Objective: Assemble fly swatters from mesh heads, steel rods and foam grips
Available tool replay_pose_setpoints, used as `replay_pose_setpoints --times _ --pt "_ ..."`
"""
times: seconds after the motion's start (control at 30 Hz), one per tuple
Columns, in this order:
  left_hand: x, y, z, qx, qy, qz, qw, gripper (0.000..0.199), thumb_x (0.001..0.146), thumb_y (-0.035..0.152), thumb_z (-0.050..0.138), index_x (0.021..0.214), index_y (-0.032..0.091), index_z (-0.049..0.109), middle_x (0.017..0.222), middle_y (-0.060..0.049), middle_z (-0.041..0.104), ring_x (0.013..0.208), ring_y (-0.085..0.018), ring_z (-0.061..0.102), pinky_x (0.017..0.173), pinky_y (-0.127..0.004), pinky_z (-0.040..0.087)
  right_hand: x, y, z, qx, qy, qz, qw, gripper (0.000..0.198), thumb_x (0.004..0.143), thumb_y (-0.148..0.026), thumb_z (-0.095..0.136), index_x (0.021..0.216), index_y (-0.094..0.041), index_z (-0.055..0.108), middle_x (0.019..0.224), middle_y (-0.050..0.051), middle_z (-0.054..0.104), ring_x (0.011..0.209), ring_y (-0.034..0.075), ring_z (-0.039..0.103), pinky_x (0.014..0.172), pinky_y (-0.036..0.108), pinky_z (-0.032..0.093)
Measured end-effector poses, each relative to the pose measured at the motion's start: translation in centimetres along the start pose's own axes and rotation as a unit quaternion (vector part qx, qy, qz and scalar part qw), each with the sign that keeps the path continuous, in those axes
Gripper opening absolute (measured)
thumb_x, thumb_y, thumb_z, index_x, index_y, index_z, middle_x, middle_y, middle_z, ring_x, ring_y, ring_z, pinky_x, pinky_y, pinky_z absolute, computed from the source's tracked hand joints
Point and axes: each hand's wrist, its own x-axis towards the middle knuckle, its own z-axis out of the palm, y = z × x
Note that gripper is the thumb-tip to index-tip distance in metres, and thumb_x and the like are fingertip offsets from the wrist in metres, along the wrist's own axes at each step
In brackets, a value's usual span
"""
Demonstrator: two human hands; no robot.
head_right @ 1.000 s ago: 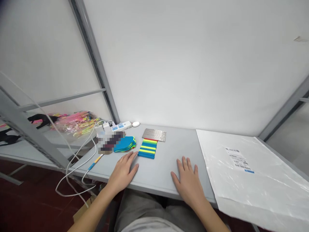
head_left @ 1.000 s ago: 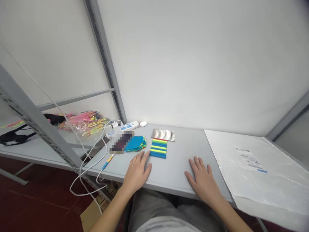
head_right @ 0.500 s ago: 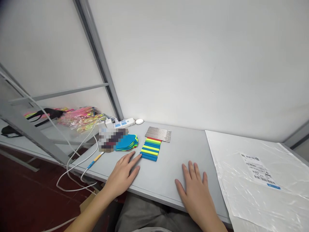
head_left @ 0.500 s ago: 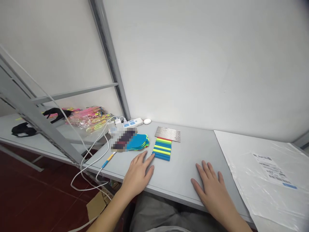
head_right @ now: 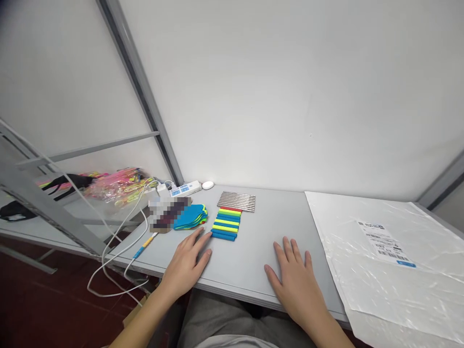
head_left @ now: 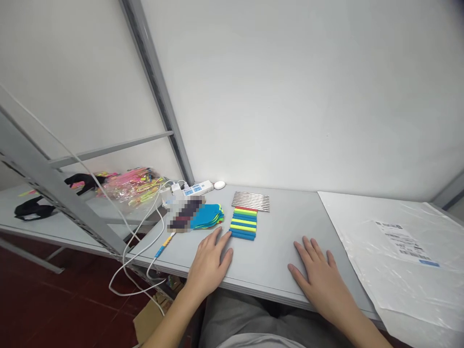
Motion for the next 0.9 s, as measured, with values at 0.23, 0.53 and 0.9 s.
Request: replay_pose_setpoints --times 0.23,0.53,0.9 --pt "0.5 3.2 -0.2 0.007 0.036 0.086 0.996 0.034 0.091 0.023 0.048 0.124 0.027 0.059 0.137 -0.009 0.052 0.124 -0.030 0.045 0.110 -0.055 0.028 0.0 -0.1 -0.1 -0.003 -0.006 0.000 1.000 0.067 0.094 -0.060 0.029 0.147 -0.020 0.041 0.159 0.007 0.024 0.148 0.030 0.015 0.116 0.058 0.017" --pt "4.1 0.5 -0.4 -0.007 0.083 0.068 0.994 0.019 0.091 0.023 0.052 0.104 0.022 0.066 0.111 -0.008 0.061 0.106 -0.027 0.051 0.098 -0.048 0.040 0.0 0.2 0.2 -0.033 -0.002 -0.013 0.999 0.065 0.095 -0.057 0.032 0.148 -0.022 0.038 0.158 0.006 0.024 0.147 0.030 0.016 0.115 0.059 0.020" --pt "4.0 -0.2 -0.1 -0.032 0.010 0.074 0.997 0.028 0.092 0.023 0.054 0.120 0.025 0.059 0.128 -0.011 0.046 0.121 -0.028 0.041 0.099 -0.046 0.042 0.1 1.0 1.3 -0.068 0.068 -0.054 0.994 0.063 0.092 -0.055 0.039 0.145 -0.021 0.044 0.155 0.009 0.031 0.142 0.035 0.029 0.108 0.062 0.032"
